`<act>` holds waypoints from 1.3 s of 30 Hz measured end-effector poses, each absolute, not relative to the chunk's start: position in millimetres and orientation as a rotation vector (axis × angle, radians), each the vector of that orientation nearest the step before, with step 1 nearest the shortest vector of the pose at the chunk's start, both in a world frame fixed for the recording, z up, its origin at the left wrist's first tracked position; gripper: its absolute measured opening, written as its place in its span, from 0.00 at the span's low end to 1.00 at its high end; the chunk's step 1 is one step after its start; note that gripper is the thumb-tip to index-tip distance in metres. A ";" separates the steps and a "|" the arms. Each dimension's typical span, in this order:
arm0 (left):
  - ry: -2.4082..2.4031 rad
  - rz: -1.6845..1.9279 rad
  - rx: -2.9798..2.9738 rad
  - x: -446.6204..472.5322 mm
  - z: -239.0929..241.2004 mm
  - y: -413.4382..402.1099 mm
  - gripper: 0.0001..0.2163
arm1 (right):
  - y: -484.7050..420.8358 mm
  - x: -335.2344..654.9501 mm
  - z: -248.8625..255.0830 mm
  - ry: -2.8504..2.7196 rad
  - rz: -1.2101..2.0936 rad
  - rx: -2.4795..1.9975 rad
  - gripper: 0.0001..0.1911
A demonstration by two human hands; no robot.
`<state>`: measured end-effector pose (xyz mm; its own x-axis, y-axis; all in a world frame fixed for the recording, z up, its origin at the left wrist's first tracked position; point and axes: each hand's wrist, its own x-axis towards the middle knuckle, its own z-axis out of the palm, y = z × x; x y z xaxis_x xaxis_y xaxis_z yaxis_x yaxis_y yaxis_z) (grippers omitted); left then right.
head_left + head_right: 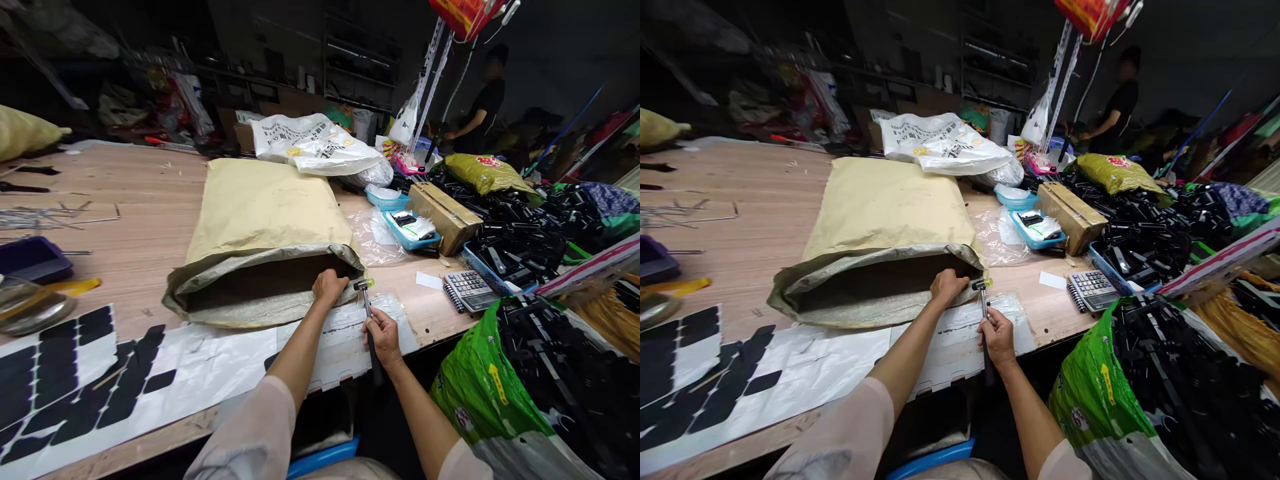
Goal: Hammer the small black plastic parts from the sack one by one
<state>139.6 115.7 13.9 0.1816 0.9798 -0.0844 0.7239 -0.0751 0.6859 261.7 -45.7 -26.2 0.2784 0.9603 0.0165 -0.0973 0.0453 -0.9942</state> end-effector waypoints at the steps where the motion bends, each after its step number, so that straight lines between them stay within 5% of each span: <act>1: 1.656 0.527 1.837 129.8 15.7 109.9 0.08 | -45.9 261.8 -26.4 -0.941 1.024 -1.234 0.20; 11: 1.477 0.574 2.128 15.3 -7.0 43.4 0.08 | -50.0 259.8 -28.7 -1.147 0.986 -1.334 0.21; 23: 1.495 0.682 2.049 15.2 -27.1 44.2 0.08 | -65.0 216.1 4.6 -1.760 0.712 -1.313 0.15; 39: 1.514 0.670 2.071 19.5 -21.3 38.6 0.10 | -64.6 216.2 2.1 -1.620 0.775 -1.402 0.19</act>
